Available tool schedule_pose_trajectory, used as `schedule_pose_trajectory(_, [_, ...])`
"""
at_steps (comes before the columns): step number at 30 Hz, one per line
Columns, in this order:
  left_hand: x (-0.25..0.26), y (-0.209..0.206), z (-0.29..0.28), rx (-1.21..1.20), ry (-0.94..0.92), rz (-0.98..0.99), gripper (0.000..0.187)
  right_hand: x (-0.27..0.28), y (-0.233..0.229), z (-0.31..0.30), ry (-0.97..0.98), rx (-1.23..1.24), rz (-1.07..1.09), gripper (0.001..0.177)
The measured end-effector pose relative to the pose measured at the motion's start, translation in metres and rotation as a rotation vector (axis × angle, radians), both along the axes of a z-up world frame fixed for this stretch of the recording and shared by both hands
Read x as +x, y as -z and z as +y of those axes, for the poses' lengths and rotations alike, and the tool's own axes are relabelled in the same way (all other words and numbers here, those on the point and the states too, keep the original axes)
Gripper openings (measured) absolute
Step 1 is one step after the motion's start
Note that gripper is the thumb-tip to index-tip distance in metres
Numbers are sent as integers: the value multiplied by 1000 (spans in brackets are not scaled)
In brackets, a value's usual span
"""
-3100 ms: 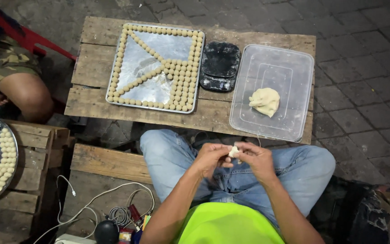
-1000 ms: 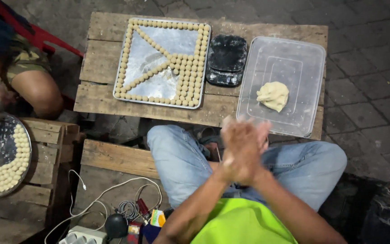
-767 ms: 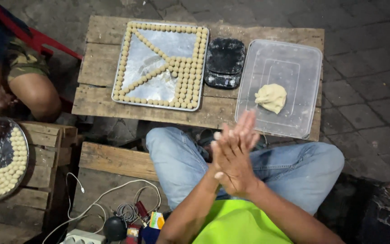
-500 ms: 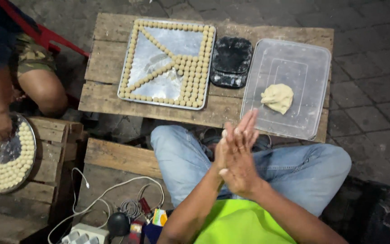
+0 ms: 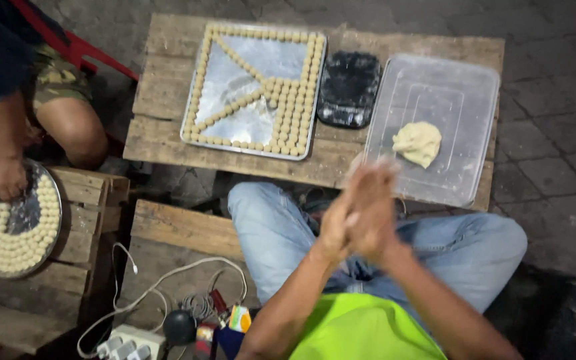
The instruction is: The person tears small pieces of dough from a larger mass, weighs them on a digital scale, and rolls them into uniform balls between their palms. The finished balls are placed in a geometric pattern on a metal tray.
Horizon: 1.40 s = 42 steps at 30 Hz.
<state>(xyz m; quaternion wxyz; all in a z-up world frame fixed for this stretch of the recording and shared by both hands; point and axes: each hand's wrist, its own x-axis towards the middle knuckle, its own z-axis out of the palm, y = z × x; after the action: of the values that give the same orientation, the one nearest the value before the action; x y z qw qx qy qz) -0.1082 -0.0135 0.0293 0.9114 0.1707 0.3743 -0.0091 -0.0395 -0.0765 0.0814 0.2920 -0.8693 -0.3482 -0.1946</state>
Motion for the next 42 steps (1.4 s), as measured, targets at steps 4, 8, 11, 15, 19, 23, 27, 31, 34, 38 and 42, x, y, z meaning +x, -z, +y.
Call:
schedule_pose_trajectory(4, [17, -26, 16, 2, 161, -713, 73, -7, -2, 17, 110, -160, -34, 70])
schedule_pose_trajectory(8, [24, 76, 16, -229, 60, 61, 44, 19, -9, -23, 98, 189, -1, 63])
schedule_pose_trajectory(11, [38, -11, 69, 236, -38, -42, 9, 6, -5, -64, 137, 290, 117, 58])
schedule_pose_trajectory(15, [77, -45, 152, 1120, 58, 63, 23, -35, 55, -122, 225, 174, 115, 52])
schedule_pose_trajectory(19, [131, 21, 229, 1572, 70, 153, 21, -53, 82, -140, 294, 77, 43, 51])
schedule_pose_trajectory(23, [161, 66, 263, 1829, 154, 148, 32, -43, 94, -132, 340, 67, 4, 43])
schedule_pose_trajectory(27, [175, 83, 270, 1794, 234, 201, 31, -44, 98, -135, 348, 54, 21, 43])
schedule_pose_trajectory(31, [183, 137, 284, 1788, 271, 182, 23, -44, 95, -134, 338, 87, 41, 43])
schedule_pose_trajectory(34, [178, 104, 273, 1796, 269, 161, 23, -44, 89, -131, 350, 110, 65, 41])
schedule_pose_trajectory(38, [178, 99, 275, 1831, 228, 191, 18, -46, 86, -131, 348, 143, 109, 41])
schedule_pose_trajectory(42, [178, 108, 276, 1861, 203, 169, 15, -45, 92, -133, 374, 130, 109, 38])
